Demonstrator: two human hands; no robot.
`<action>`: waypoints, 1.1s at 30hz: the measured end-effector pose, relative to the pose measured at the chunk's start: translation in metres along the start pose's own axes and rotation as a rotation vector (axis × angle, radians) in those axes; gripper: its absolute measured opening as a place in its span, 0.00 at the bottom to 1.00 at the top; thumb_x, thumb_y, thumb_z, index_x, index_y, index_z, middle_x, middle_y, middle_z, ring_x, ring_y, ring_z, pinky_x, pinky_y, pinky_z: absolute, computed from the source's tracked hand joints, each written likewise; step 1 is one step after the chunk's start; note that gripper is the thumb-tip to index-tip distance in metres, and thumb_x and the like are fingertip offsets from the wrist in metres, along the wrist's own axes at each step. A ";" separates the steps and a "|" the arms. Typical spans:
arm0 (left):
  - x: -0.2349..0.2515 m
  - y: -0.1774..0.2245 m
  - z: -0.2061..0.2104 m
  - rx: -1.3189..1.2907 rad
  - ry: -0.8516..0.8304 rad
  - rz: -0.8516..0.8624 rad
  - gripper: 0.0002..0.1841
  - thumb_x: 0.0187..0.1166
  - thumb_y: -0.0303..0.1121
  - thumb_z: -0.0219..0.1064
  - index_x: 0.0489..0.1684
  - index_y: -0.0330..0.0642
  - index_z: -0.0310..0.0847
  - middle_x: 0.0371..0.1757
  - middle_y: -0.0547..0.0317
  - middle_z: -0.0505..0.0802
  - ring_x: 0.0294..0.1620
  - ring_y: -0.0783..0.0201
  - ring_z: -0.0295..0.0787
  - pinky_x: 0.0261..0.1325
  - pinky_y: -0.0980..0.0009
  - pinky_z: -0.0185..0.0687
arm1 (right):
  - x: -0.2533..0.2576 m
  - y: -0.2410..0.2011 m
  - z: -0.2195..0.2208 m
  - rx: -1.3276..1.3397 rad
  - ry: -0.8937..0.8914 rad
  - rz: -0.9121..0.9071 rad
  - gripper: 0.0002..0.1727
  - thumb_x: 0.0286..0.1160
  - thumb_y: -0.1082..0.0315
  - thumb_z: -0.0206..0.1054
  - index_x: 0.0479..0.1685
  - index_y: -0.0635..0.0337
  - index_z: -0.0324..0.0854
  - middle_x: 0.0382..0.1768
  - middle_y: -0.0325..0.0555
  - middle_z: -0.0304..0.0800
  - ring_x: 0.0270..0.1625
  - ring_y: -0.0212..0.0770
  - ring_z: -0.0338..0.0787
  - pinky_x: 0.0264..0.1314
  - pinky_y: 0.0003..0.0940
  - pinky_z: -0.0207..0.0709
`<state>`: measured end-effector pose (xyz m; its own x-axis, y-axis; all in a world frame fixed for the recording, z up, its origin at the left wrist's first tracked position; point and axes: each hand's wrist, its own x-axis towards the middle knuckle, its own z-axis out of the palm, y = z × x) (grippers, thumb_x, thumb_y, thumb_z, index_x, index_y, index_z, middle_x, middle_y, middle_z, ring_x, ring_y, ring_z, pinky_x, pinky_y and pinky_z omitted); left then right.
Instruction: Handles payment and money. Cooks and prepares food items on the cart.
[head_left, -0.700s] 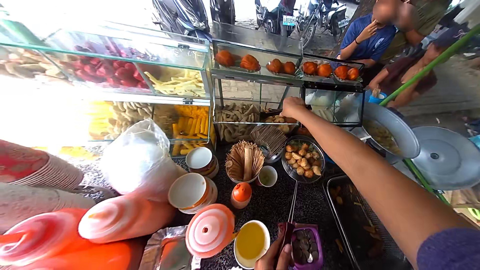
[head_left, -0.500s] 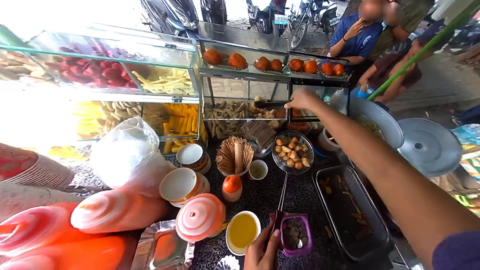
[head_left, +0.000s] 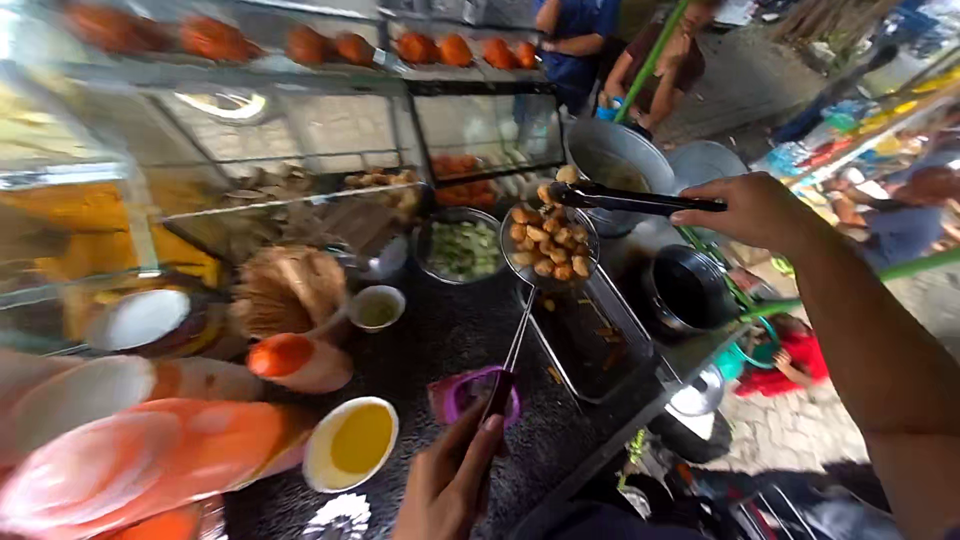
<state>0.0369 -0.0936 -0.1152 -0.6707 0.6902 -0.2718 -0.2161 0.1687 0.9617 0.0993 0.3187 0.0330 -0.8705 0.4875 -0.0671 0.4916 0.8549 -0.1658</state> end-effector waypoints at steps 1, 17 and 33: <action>0.008 0.002 0.011 0.004 -0.046 -0.001 0.17 0.89 0.36 0.55 0.64 0.37 0.83 0.31 0.70 0.91 0.10 0.81 0.70 0.11 0.83 0.68 | -0.021 0.021 -0.001 -0.017 0.010 0.036 0.25 0.80 0.46 0.70 0.64 0.54 0.90 0.51 0.61 0.94 0.56 0.65 0.91 0.59 0.74 0.76; 0.179 -0.031 0.265 0.248 -0.560 -0.283 0.17 0.93 0.39 0.55 0.49 0.35 0.86 0.24 0.63 0.84 0.12 0.77 0.67 0.16 0.81 0.64 | -0.145 0.299 0.117 0.017 -0.202 0.641 0.27 0.83 0.46 0.68 0.64 0.61 0.88 0.54 0.72 0.90 0.61 0.76 0.87 0.61 0.81 0.71; 0.161 -0.029 0.339 1.365 -0.541 0.021 0.21 0.90 0.36 0.55 0.76 0.33 0.74 0.61 0.36 0.88 0.54 0.39 0.91 0.54 0.44 0.84 | -0.139 0.329 0.175 -0.133 -0.351 0.648 0.36 0.81 0.45 0.69 0.77 0.67 0.76 0.73 0.66 0.80 0.71 0.72 0.81 0.67 0.73 0.73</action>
<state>0.1759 0.2510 -0.1746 -0.2571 0.8229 -0.5067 0.8203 0.4630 0.3358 0.3774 0.5012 -0.1843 -0.3512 0.8347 -0.4242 0.8878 0.4408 0.1324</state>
